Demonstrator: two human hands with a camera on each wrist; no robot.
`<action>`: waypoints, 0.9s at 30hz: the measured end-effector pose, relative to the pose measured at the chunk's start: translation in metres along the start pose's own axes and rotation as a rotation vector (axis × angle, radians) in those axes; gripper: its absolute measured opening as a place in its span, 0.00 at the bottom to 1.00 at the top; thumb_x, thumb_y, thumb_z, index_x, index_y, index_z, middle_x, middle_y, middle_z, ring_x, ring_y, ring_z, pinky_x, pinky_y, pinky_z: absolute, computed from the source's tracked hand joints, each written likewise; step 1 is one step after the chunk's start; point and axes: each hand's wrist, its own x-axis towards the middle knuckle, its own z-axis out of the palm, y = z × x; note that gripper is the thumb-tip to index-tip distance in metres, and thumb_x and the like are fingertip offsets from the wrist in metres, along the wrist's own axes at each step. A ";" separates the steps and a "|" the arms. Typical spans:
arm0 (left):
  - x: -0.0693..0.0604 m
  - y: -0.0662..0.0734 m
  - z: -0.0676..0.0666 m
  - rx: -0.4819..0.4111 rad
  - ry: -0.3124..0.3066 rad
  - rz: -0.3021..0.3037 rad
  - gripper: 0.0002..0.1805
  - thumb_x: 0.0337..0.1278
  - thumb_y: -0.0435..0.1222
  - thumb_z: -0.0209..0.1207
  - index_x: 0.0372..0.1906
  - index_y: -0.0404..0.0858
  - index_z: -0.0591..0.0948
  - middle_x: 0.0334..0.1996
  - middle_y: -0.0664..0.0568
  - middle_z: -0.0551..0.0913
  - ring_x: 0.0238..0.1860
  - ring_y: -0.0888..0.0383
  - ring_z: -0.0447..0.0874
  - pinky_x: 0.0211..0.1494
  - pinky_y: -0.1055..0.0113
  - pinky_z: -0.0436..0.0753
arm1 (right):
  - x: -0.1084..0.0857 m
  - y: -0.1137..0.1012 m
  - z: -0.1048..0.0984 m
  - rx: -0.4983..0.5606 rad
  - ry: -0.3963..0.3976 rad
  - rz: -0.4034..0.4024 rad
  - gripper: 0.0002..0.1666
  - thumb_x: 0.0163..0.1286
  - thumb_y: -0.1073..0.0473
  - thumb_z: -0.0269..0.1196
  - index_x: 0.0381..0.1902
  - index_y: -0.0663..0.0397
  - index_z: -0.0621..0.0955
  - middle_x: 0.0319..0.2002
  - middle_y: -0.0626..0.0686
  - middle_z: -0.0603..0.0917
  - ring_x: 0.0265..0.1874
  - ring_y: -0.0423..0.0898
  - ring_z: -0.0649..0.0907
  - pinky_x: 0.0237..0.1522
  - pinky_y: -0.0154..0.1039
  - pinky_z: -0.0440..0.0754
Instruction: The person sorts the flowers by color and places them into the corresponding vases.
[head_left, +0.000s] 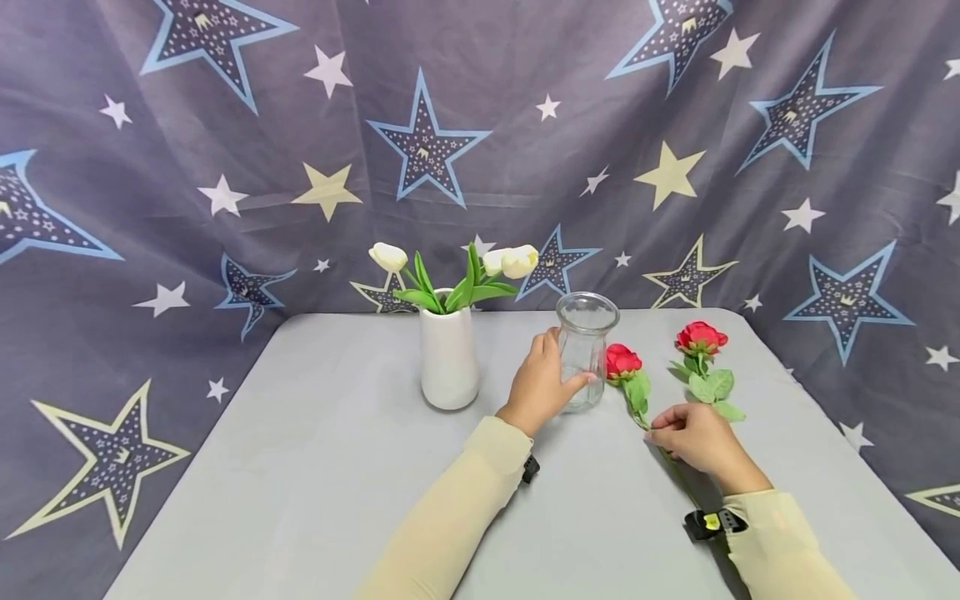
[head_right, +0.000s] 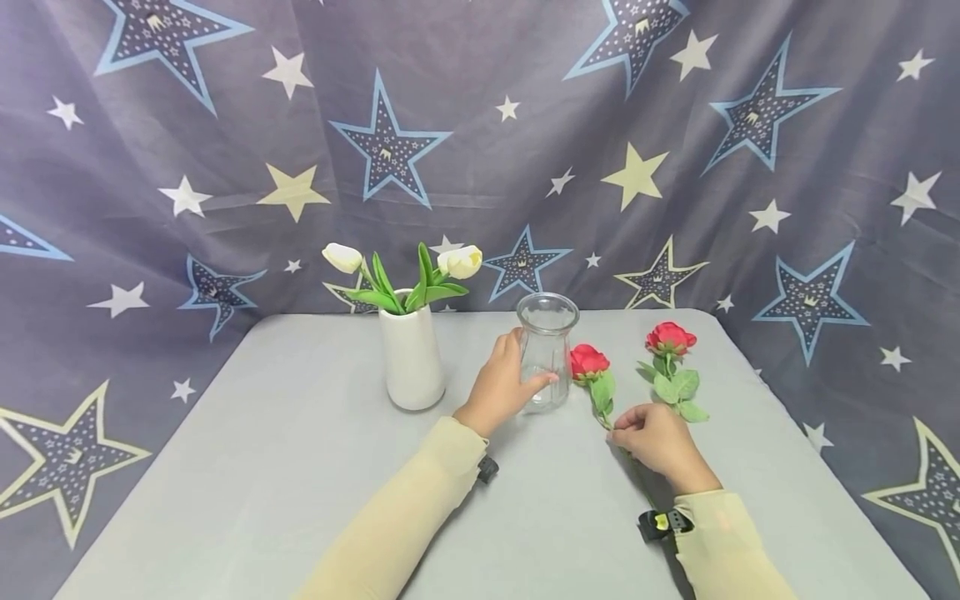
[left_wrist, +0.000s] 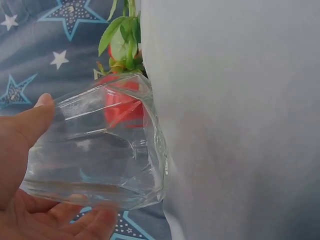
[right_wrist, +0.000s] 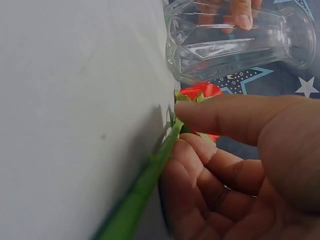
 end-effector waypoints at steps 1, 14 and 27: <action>0.000 0.000 0.000 0.004 0.001 0.003 0.56 0.60 0.60 0.67 0.81 0.33 0.56 0.74 0.40 0.66 0.67 0.46 0.78 0.67 0.54 0.81 | 0.000 0.000 0.000 -0.004 0.000 0.008 0.12 0.61 0.58 0.75 0.36 0.60 0.86 0.27 0.50 0.86 0.24 0.44 0.83 0.25 0.37 0.83; -0.001 -0.002 0.001 0.022 -0.020 -0.002 0.57 0.60 0.61 0.66 0.80 0.31 0.55 0.72 0.39 0.67 0.63 0.45 0.81 0.65 0.55 0.82 | -0.001 0.001 0.001 -0.061 -0.007 0.022 0.07 0.63 0.59 0.72 0.31 0.58 0.86 0.25 0.50 0.85 0.22 0.44 0.83 0.24 0.38 0.81; 0.000 -0.001 0.000 -0.002 -0.033 -0.003 0.56 0.61 0.60 0.65 0.81 0.33 0.54 0.73 0.39 0.65 0.57 0.44 0.85 0.62 0.54 0.84 | -0.001 -0.001 -0.002 -0.040 0.003 0.016 0.07 0.64 0.59 0.69 0.32 0.59 0.87 0.26 0.51 0.86 0.23 0.44 0.84 0.25 0.38 0.82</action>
